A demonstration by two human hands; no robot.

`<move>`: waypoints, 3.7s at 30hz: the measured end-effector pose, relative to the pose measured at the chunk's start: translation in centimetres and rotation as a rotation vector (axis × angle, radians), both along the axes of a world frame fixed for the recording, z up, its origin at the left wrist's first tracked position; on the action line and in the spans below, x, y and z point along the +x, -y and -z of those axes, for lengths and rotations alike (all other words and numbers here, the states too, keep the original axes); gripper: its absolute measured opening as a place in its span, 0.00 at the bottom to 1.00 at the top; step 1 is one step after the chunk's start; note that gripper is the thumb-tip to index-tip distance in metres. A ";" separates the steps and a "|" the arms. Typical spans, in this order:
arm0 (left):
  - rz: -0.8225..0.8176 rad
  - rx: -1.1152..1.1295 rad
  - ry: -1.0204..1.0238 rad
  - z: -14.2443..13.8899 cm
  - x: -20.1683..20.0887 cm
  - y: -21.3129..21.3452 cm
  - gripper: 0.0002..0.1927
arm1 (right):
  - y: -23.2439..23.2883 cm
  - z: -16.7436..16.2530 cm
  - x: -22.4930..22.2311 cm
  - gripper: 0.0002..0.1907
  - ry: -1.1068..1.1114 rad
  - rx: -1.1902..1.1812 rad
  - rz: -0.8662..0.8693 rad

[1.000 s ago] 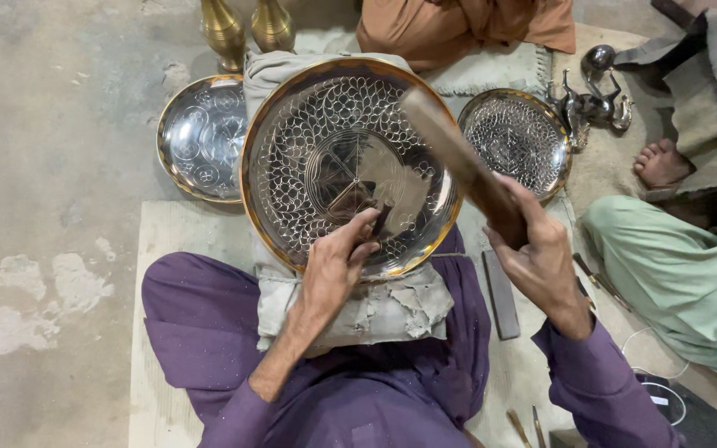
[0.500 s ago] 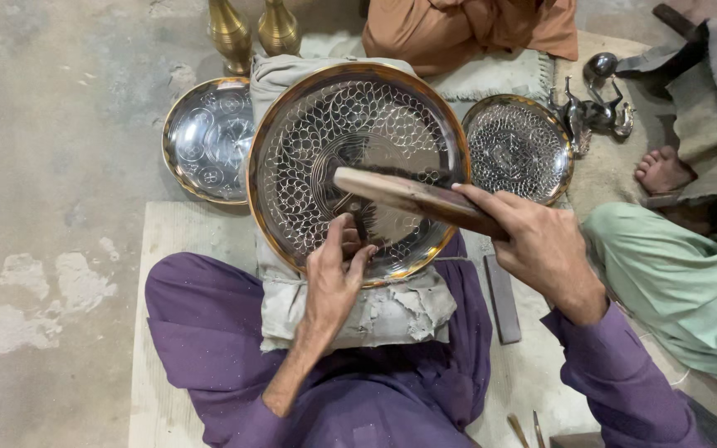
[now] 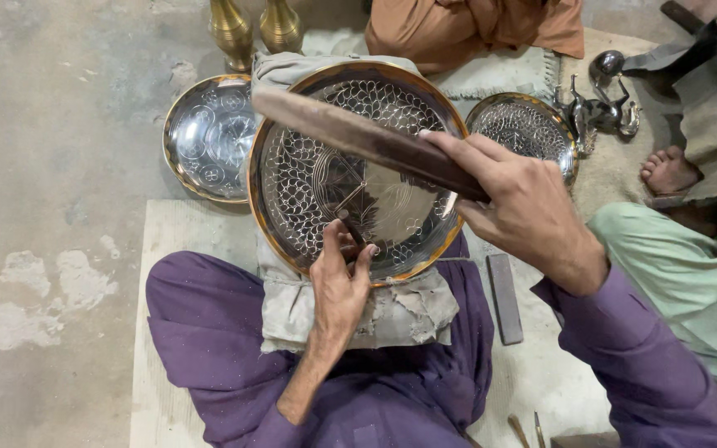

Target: The person sits on the floor engraving a decorative pattern into a large metal tray, holding a chisel against the tray surface with one hand and striking it with a wooden mallet in the other, repositioning the chisel to work across the tray.

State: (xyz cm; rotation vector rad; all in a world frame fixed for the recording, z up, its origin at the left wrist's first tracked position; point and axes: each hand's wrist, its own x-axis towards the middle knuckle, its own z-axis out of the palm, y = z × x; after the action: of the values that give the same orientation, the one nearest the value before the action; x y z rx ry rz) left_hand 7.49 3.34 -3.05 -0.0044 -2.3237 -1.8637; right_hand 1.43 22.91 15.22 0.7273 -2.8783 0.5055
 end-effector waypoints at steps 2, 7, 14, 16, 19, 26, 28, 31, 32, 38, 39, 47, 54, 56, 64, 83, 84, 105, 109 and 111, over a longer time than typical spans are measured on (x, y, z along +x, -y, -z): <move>-0.018 -0.039 0.011 0.1 0.0 0.0 0.25 | 0.3 -0.3 -0.4 0.30 -0.111 0.282 -0.092; -0.017 -0.025 -0.017 0.5 0.1 -0.1 0.25 | 0.9 0.0 -0.4 0.36 -0.128 0.206 -0.095; 0.042 -0.058 0.011 1.2 -0.6 0.3 0.26 | 0.2 1.4 0.0 0.33 -0.051 0.199 -0.013; 0.080 -0.056 0.025 1.2 -0.6 0.5 0.26 | 0.0 1.8 0.3 0.32 -0.012 0.205 0.011; 0.103 -0.058 0.010 0.9 -0.8 0.7 0.28 | -0.6 2.2 1.0 0.31 -0.143 0.318 -0.033; 0.154 -0.131 -0.007 -0.2 -1.7 1.5 0.27 | -1.9 3.1 2.5 0.35 -0.063 0.217 0.071; 0.195 -0.146 0.003 -0.4 -2.0 1.6 0.27 | -2.2 3.4 2.6 0.35 -0.087 0.198 0.097; 0.255 -0.153 0.002 -0.7 -2.4 1.8 0.27 | -2.7 3.7 2.9 0.37 0.008 0.035 0.108; 0.280 -0.142 0.002 -0.9 -2.4 1.9 0.27 | -3.0 3.8 3.0 0.38 0.010 0.200 0.118; 0.411 -0.156 -0.038 -2.4 -2.7 2.5 0.27 | -4.2 5.5 4.7 0.41 0.039 -0.047 0.184; 0.440 -0.148 -0.056 -2.6 -2.7 2.6 0.27 | -4.3 5.9 5.1 0.41 0.061 -0.142 0.179; 0.705 -0.246 -0.136 -3.7 -4.5 2.8 0.29 | -5.7 10.1 9.3 0.35 0.063 -0.099 0.410; 0.826 -0.286 -0.190 -3.6 -5.7 3.0 0.35 | -7.2 14.6 12.5 0.37 0.130 -0.341 0.534; 0.855 -0.338 -0.155 -3.5 -5.9 3.0 0.35 | -6.8 15.7 13.5 0.31 0.050 -0.212 0.593; 0.971 -0.407 -0.180 -3.3 -6.8 3.0 0.31 | -5.7 18.1 16.0 0.30 0.131 -0.297 0.690; 1.133 -0.550 -0.256 -2.9 -7.4 3.1 0.29 | -5.9 22.2 19.1 0.32 0.055 -0.360 0.670; 1.136 -0.555 -0.300 -3.0 -7.5 3.0 0.29 | -6.2 22.1 19.2 0.36 0.146 -0.162 0.690; 1.140 -0.372 -0.261 -2.6 -9.2 2.2 0.27 | -6.8 19.9 17.1 0.19 0.019 -0.732 0.619; 1.146 -0.468 -0.279 -2.9 -8.9 2.3 0.27 | -7.4 21.2 17.5 0.26 -0.097 -0.265 0.669; 1.096 -0.529 -0.286 -3.2 -8.3 2.3 0.24 | -7.5 21.9 17.5 0.26 -0.085 -0.561 0.804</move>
State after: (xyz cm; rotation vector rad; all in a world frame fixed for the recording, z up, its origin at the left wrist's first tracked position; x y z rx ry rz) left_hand -0.85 1.04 0.14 -1.7544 -2.6933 -1.2349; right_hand 18.93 30.40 -6.64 -0.4583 -2.4425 1.0195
